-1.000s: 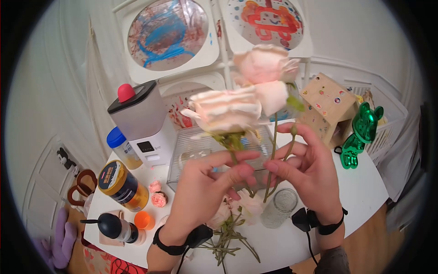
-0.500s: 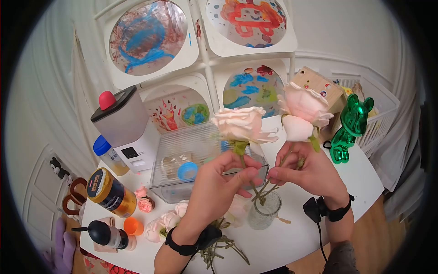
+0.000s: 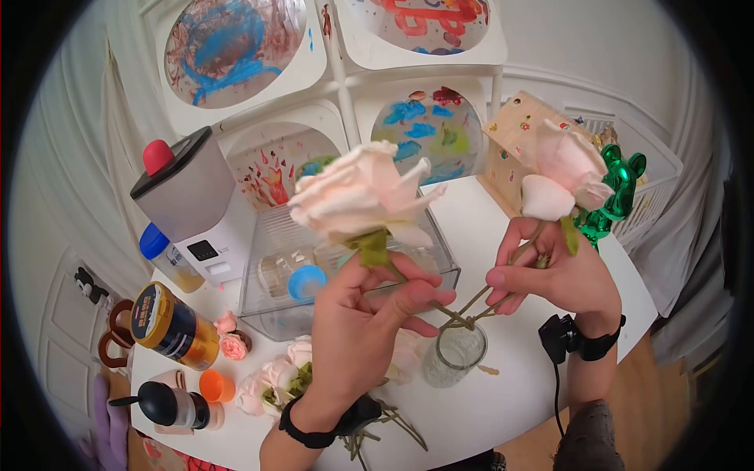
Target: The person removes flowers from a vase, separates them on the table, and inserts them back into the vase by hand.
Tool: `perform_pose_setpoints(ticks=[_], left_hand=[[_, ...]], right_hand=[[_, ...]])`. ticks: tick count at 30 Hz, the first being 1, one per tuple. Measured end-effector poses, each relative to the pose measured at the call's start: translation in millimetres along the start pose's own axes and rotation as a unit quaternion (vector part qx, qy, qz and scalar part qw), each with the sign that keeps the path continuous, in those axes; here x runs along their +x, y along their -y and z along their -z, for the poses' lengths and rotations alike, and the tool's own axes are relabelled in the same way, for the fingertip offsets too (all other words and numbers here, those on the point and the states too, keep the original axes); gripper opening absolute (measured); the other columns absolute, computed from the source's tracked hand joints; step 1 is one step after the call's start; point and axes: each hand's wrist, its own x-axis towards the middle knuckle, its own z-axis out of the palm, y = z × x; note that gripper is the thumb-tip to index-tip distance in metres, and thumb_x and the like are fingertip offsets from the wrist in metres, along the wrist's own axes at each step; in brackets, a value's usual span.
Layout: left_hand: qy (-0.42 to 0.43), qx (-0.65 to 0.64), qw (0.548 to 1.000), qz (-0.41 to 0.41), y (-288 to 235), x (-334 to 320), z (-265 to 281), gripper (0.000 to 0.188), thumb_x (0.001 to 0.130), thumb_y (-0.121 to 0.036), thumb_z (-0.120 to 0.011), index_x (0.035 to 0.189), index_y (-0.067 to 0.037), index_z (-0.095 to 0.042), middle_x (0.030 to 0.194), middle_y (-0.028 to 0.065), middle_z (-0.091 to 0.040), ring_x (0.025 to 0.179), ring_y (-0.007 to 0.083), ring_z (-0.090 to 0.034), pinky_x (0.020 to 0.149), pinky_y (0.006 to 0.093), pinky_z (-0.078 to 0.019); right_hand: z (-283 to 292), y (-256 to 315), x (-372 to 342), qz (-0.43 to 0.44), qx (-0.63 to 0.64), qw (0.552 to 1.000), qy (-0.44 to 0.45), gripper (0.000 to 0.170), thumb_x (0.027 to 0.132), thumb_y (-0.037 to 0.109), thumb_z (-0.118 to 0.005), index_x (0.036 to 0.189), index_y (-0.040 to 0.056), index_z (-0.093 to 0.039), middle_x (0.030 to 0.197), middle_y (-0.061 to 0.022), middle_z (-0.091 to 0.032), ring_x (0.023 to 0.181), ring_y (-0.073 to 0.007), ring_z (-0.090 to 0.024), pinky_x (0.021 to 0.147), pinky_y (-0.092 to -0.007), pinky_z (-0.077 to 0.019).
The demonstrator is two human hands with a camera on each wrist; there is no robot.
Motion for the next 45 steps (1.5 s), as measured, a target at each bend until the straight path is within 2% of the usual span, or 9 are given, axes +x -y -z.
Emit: perform_pose_setpoints(ticks=[5,7,16,26,28,35,37,43,45], left_hand=[[-0.009,-0.024,0.999,-0.033,3.7,-0.6,-0.5,0.022,0.092,-0.012,-0.065,0.099,0.005,-0.053,0.095,0.0154,-0.064,0.084,0.0327,-0.071,0.053,0.0308,-0.0602],[0.01,-0.026,1.0,-0.007,3.6,-0.7,0.5,0.018,0.092,-0.004,-0.062,0.106,0.004,-0.056,0.099,0.0124,-0.064,0.089,0.0249,-0.07,0.06,0.0275,-0.0605],[0.009,0.112,0.991,0.074,12.2,7.0,2.1,0.016,0.09,-0.006,-0.064,0.105,0.0,-0.059,0.098,0.0075,-0.067,0.085,0.0157,-0.07,0.06,0.0243,-0.0562],[0.038,0.204,0.976,0.062,34.8,8.9,4.2,0.022,0.091,-0.017,-0.068,0.095,0.001,-0.057,0.089,0.0129,-0.071,0.077,0.0183,-0.071,0.061,0.0269,-0.0546],[0.054,0.259,0.961,0.083,35.9,9.3,4.5,0.023,0.092,-0.017,-0.066,0.096,0.0,-0.051,0.095,0.011,-0.071,0.078,0.013,-0.068,0.06,0.0254,-0.0547],[0.028,0.228,0.965,0.131,29.7,11.2,2.1,0.031,0.09,-0.021,-0.069,0.094,-0.002,-0.045,0.088,0.0119,-0.072,0.071,0.0126,-0.068,0.059,0.0244,-0.0543],[0.034,0.265,0.96,0.085,37.4,11.1,4.8,0.041,0.085,-0.03,-0.074,0.096,0.001,-0.048,0.085,0.0148,-0.071,0.077,0.0248,-0.072,0.065,0.0347,-0.0525],[0.059,0.318,0.946,-0.005,46.1,10.4,8.4,0.044,0.077,-0.033,-0.08,0.093,0.001,-0.056,0.084,0.0153,-0.07,0.077,0.0284,-0.071,0.066,0.0364,-0.0524],[0.071,0.355,0.931,0.041,38.1,10.0,7.2,0.043,0.076,-0.031,-0.081,0.091,-0.001,-0.055,0.084,0.0129,-0.071,0.08,0.0245,-0.071,0.066,0.0324,-0.0531]], right_hand=[[0.5,4.4,-9.1,-0.002,0.005,1.0,-0.004,0.019,0.085,0.006,-0.072,0.084,-0.0021,-0.055,0.07,-0.0109,-0.067,0.065,-0.0177,-0.07,0.055,-0.0262,-0.0572],[-2.9,6.4,-9.1,-0.017,-0.004,1.0,-0.006,0.019,0.085,0.006,-0.072,0.084,-0.0021,-0.055,0.07,-0.0103,-0.067,0.065,-0.0174,-0.07,0.054,-0.0262,-0.0571],[-8.4,-7.3,12.3,-0.047,-0.053,0.997,0.019,0.018,0.085,0.008,-0.072,0.084,-0.0021,-0.057,0.066,-0.0096,-0.066,0.058,-0.0168,-0.069,0.048,-0.0256,-0.0554],[-18.4,-22.2,24.8,-0.055,-0.096,0.991,0.073,0.024,0.087,0.019,-0.071,0.087,-0.0013,-0.06,0.065,-0.0104,-0.068,0.049,-0.0129,-0.064,0.044,-0.0227,-0.0471],[-17.9,-27.9,26.9,-0.041,-0.102,0.99,0.084,0.026,0.09,0.023,-0.069,0.086,-0.0012,-0.06,0.064,-0.0087,-0.067,0.049,-0.0117,-0.062,0.046,-0.0221,-0.046],[-22.5,-25.0,24.1,-0.066,-0.099,0.989,0.087,0.047,0.101,0.04,-0.047,0.08,0.0003,-0.063,0.063,-0.003,-0.06,0.052,-0.0096,-0.056,0.051,-0.0238,-0.0444],[-21.9,-25.8,22.5,-0.058,-0.136,0.985,0.093,0.047,0.101,0.039,-0.047,0.08,-0.0003,-0.063,0.064,-0.0039,-0.06,0.052,-0.0106,-0.056,0.051,-0.0249,-0.0446],[-16.8,-34.7,22.4,0.016,-0.234,0.961,0.147,0.045,0.1,0.035,-0.048,0.08,-0.0014,-0.064,0.066,-0.0064,-0.06,0.053,-0.0138,-0.058,0.052,-0.0273,-0.0456],[-16.5,-34.1,22.2,0.041,-0.255,0.954,0.153,0.044,0.1,0.035,-0.049,0.081,-0.0009,-0.064,0.065,-0.0064,-0.06,0.054,-0.0142,-0.058,0.053,-0.0276,-0.0457]])
